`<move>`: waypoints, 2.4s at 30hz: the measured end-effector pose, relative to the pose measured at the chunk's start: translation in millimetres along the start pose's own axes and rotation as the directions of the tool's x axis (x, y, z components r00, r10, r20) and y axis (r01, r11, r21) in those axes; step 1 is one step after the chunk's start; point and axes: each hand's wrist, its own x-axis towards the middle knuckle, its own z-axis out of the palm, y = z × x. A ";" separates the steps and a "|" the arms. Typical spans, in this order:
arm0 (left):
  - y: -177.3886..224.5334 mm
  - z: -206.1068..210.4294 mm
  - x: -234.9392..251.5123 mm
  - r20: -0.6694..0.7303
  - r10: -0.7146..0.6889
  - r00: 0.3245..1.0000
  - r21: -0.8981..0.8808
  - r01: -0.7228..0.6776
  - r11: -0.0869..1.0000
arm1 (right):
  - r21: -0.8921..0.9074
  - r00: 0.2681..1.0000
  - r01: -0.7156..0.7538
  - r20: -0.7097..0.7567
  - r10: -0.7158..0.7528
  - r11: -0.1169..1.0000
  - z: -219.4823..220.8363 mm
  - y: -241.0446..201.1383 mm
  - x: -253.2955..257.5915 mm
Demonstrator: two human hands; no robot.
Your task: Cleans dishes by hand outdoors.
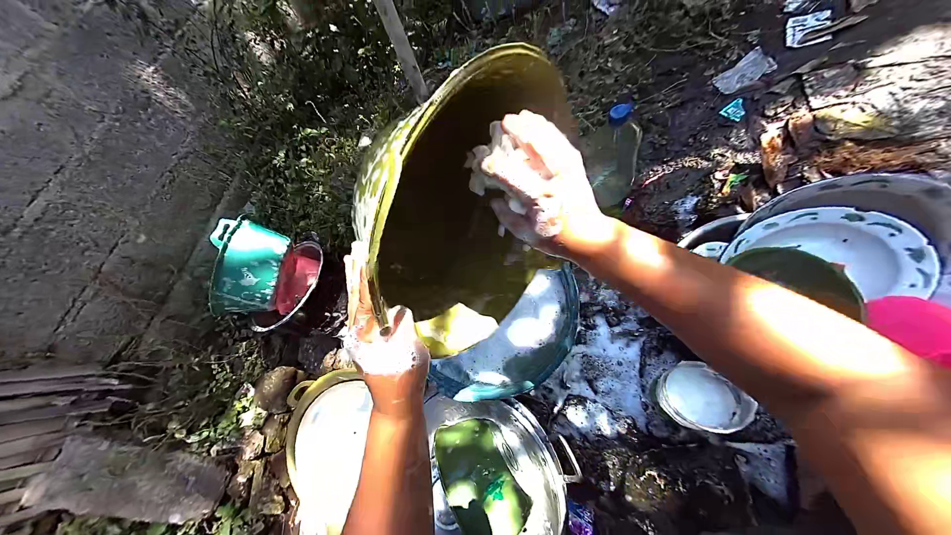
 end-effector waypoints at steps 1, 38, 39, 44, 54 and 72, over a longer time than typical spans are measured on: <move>9.7 12.7 -7.5 -0.026 -0.147 0.989 -0.092 0.144 0.985 | -0.145 0.994 -0.059 0.080 0.071 0.988 6.9 13.5 -17.6; 52.2 67.1 -59.5 0.289 -0.319 0.902 -0.081 0.356 0.931 | -0.474 0.899 -0.222 0.238 0.367 0.852 -70.5 67.3 -109.2; 52.8 66.3 -47.1 0.256 -0.257 0.932 -0.088 0.287 0.954 | -0.460 0.857 -0.262 0.294 0.424 0.848 -66.6 57.8 -119.7; 39.8 96.0 -34.5 0.220 -0.112 0.969 -0.353 0.186 0.917 | 0.112 0.759 -0.592 0.409 0.506 0.798 -15.8 -88.8 -95.0; 40.7 72.8 89.1 0.420 -0.333 0.844 0.140 0.303 0.943 | 0.002 0.833 -0.206 0.525 0.174 0.979 -36.8 2.0 -159.8; 38.0 46.8 40.3 0.591 -0.287 0.754 0.071 0.306 0.949 | -0.236 0.758 -0.143 0.599 0.260 0.961 -80.1 61.5 -161.0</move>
